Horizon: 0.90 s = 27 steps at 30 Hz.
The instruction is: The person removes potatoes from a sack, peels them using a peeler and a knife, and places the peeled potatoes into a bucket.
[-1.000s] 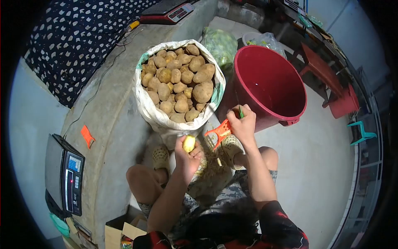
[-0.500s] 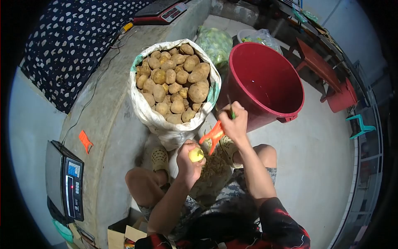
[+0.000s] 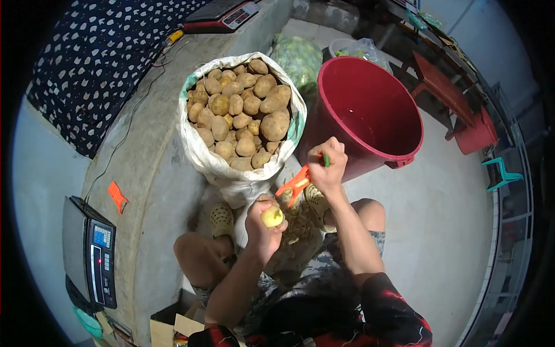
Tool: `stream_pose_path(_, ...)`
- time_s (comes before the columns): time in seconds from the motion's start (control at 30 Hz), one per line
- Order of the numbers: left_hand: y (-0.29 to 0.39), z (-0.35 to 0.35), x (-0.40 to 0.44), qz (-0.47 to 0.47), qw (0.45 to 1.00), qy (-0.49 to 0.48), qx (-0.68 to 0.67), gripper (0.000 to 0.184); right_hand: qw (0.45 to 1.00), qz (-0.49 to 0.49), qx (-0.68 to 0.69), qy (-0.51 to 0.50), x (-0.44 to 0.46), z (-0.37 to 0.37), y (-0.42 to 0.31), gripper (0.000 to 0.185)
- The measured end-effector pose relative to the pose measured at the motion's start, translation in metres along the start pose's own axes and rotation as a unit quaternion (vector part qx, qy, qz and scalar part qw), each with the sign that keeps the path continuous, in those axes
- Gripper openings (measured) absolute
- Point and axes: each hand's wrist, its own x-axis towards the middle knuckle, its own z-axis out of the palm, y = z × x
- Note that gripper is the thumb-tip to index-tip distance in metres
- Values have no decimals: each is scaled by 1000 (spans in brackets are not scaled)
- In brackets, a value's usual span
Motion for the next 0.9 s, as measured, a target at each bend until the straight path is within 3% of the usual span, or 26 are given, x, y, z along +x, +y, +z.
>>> stream_pose_path(0.03,-1,-3,2,1,1000,-2,0,6,998,47,39,29,1,1,3,12)
stream_pose_path(0.1,-2,-7,3,14,1000,-22,6,6,996,24,85,3,-5,-2,-8,10)
stream_pose_path(0.17,-3,0,3,22,999,0,28,6,993,-85,81,-13,-2,-6,-34,10)
stream_pose_path(0.23,-2,3,-1,41,998,8,50,4,996,-82,41,-13,0,-6,-22,9)
stream_pose_path(0.37,-1,2,-2,88,995,5,51,8,997,38,63,-32,-2,-2,-2,7)
stream_pose_path(0.43,-3,5,0,95,994,6,54,9,992,-2,73,-103,1,-12,-26,10)
stream_pose_path(0.5,-11,3,4,196,973,28,121,9,991,-29,23,-131,3,-15,-31,12)
stream_pose_path(0.57,-6,-3,1,178,976,23,121,9,996,13,-22,-82,1,-6,-6,15)
stream_pose_path(0.63,-3,-1,0,164,979,14,121,9,993,40,-62,-97,6,-7,-4,17)
stream_pose_path(0.7,-3,1,0,172,975,25,138,9,984,110,78,-117,2,-11,-13,20)
stream_pose_path(0.77,-8,3,4,224,960,24,168,9,985,64,75,-144,3,-15,-24,22)
stream_pose_path(0.8,-10,2,5,275,940,23,201,9,985,61,40,-154,4,-15,-27,23)
stream_pose_path(0.9,-7,-2,3,245,945,26,215,10,983,64,-91,-146,7,-10,-5,25)
